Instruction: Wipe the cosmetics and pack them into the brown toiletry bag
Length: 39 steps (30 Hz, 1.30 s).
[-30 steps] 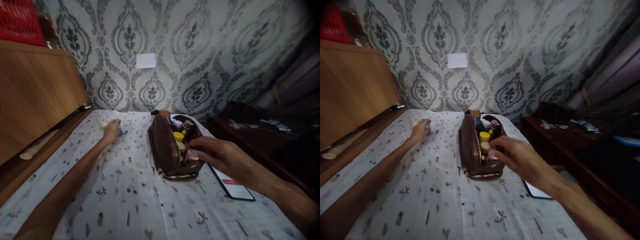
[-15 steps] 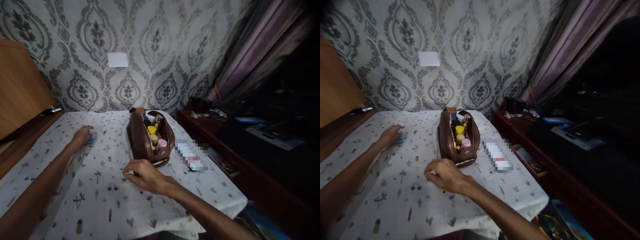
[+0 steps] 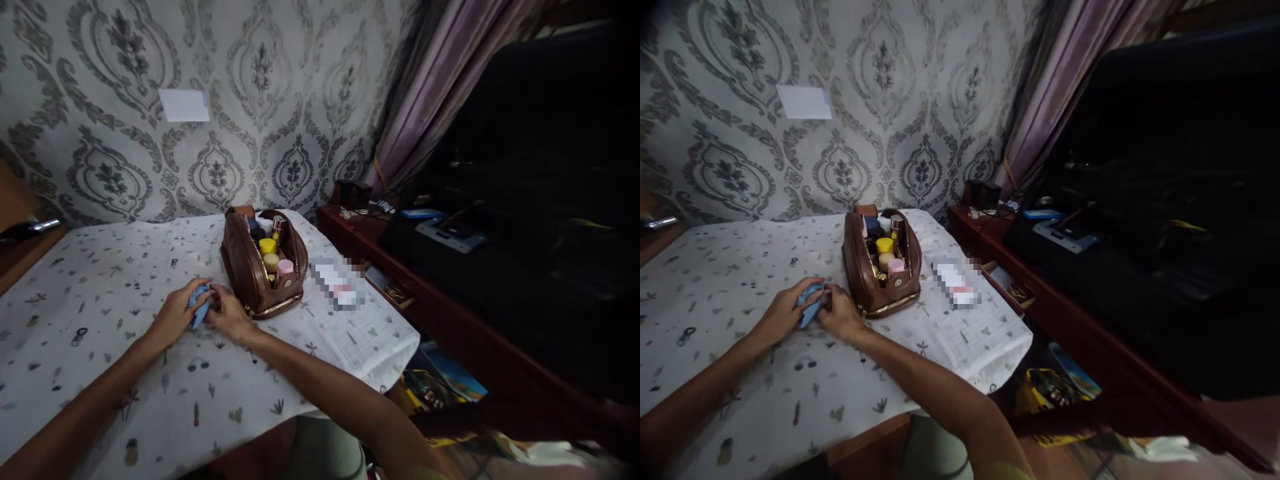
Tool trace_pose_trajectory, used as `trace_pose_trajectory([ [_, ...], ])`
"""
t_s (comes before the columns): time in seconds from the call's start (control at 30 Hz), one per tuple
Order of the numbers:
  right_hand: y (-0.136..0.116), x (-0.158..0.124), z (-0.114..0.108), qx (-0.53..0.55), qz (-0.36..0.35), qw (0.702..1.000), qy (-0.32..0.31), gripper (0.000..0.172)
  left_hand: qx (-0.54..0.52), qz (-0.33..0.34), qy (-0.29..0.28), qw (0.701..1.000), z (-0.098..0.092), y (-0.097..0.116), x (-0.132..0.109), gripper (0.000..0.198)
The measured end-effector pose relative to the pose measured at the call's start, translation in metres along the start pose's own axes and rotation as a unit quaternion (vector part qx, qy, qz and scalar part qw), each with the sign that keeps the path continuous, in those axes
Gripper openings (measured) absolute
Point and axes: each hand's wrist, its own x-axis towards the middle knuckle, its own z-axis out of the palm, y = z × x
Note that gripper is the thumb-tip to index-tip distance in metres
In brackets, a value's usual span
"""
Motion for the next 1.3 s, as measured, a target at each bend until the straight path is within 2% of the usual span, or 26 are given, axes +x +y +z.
trace_pose_trajectory([
  [0.1, 0.011, -0.001, 0.003, 0.066, -0.022, 0.998, -0.003, 0.073, -0.004, 0.002, 0.027, 1.000, 0.005, -0.002, -0.007, 0.049],
  [0.27, 0.027, 0.006, 0.012, 0.174, -0.021, 0.985, -0.003, 0.071, -0.030, -0.001, 0.065, 0.997, 0.007, -0.008, -0.013, 0.041],
  [0.4, 0.035, 0.011, 0.017, 0.298, 0.006, 0.954, -0.031, 0.072, -0.097, -0.006, 0.096, 0.991, 0.008, -0.010, -0.014, 0.036],
  [0.5, 0.035, 0.009, 0.015, 0.354, -0.004, 0.933, -0.065, 0.075, -0.180, -0.025, 0.122, 0.976, 0.009, -0.012, -0.012, 0.033],
  [0.63, 0.029, 0.003, 0.009, 0.375, -0.008, 0.924, -0.075, 0.073, -0.300, -0.068, 0.118, 0.944, 0.012, -0.020, -0.006, 0.036],
  [0.73, 0.023, 0.000, 0.006, 0.379, -0.008, 0.921, -0.085, 0.064, -0.348, -0.095, 0.115, 0.926, 0.016, -0.028, -0.003, 0.043],
  [0.87, 0.020, -0.002, 0.005, 0.388, -0.004, 0.917, -0.088, 0.049, -0.341, -0.107, 0.149, 0.922, 0.018, -0.036, -0.001, 0.045],
  [1.07, 0.022, 0.001, 0.009, 0.430, -0.006, 0.899, -0.083, 0.051, -0.294, -0.118, 0.209, 0.925, 0.009, -0.046, -0.005, 0.033],
  [1.2, 0.019, 0.002, 0.009, 0.448, -0.014, 0.890, -0.086, 0.051, -0.303, -0.121, 0.200, 0.924, 0.010, -0.044, -0.012, 0.037],
  [1.3, 0.017, 0.001, 0.008, 0.447, -0.002, 0.891, -0.081, 0.050, -0.371, -0.101, 0.136, 0.913, 0.010, -0.036, -0.018, 0.046],
])
